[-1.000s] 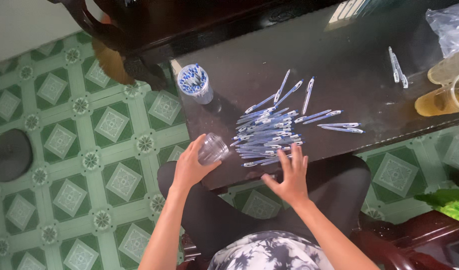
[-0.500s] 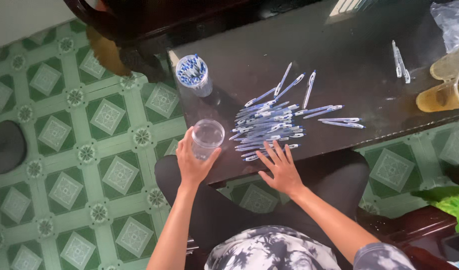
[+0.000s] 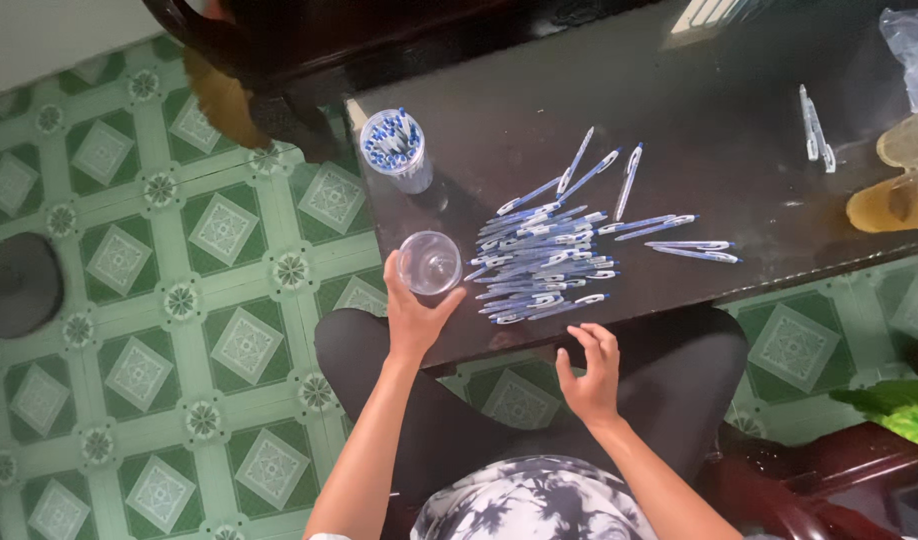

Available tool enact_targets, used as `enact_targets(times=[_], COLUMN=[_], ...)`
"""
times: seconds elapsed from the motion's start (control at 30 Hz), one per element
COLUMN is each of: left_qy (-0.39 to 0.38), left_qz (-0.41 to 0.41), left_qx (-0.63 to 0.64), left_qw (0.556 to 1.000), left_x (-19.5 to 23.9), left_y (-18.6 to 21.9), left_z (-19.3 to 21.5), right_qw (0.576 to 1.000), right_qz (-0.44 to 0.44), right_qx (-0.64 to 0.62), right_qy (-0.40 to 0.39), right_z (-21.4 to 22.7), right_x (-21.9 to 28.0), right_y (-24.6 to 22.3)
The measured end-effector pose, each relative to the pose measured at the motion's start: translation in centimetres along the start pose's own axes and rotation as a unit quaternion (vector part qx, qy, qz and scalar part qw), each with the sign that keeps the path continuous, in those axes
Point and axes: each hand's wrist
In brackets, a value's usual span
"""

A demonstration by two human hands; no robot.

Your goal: The person sits at a table and disassembles blue and white ballpoint pens by hand. They remove the caps, ink cartridges, and internal springs, placing the separated components into distinct piles on the table.

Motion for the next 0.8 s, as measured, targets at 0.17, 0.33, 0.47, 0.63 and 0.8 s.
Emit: enact_targets(times=[0.17, 0.33, 0.47, 0.63, 0.8], left_qy=[0.056, 0.153, 0.187, 0.193, 0.186], left_qz=[-0.014, -0.059, 0.021, 0.083, 0.117], left_qx=[-0.07, -0.209, -0.31, -0.242, -0.249], left_qw=[0.996, 0.964, 0.932, 0.947, 0.943], left_x=[2.7, 5.2, 5.8, 5.7, 5.4], left_y=[-1.7, -3.1, -5.7, -7.9, -6.9], left_z=[1.7, 5.4, 7.9, 8.0, 8.0], right_qw=[0.995, 0.972, 0.918, 0.889, 0.888], right_qz=[0.075, 0.203, 0.351, 0.409, 0.408], right_qx=[0.064, 0.118, 0.169, 0.183, 0.178], right_qy=[0.007, -0.017, -0.07, -0.096, -0.117], right_z=[-0.3, -0.2, -1.6, -3.6, -5.3], right_x=[-2.3, -6.7, -10.7, -15.1, -17.4], right_y=[0.4, 0.2, 1.6, 1.9, 3.3])
Point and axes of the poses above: each hand's wrist, its own x-axis away from the middle knuckle, its own z-axis out of the back of the hand, y = z × x, and after that the axes turned 14 degrees about z, right-handed
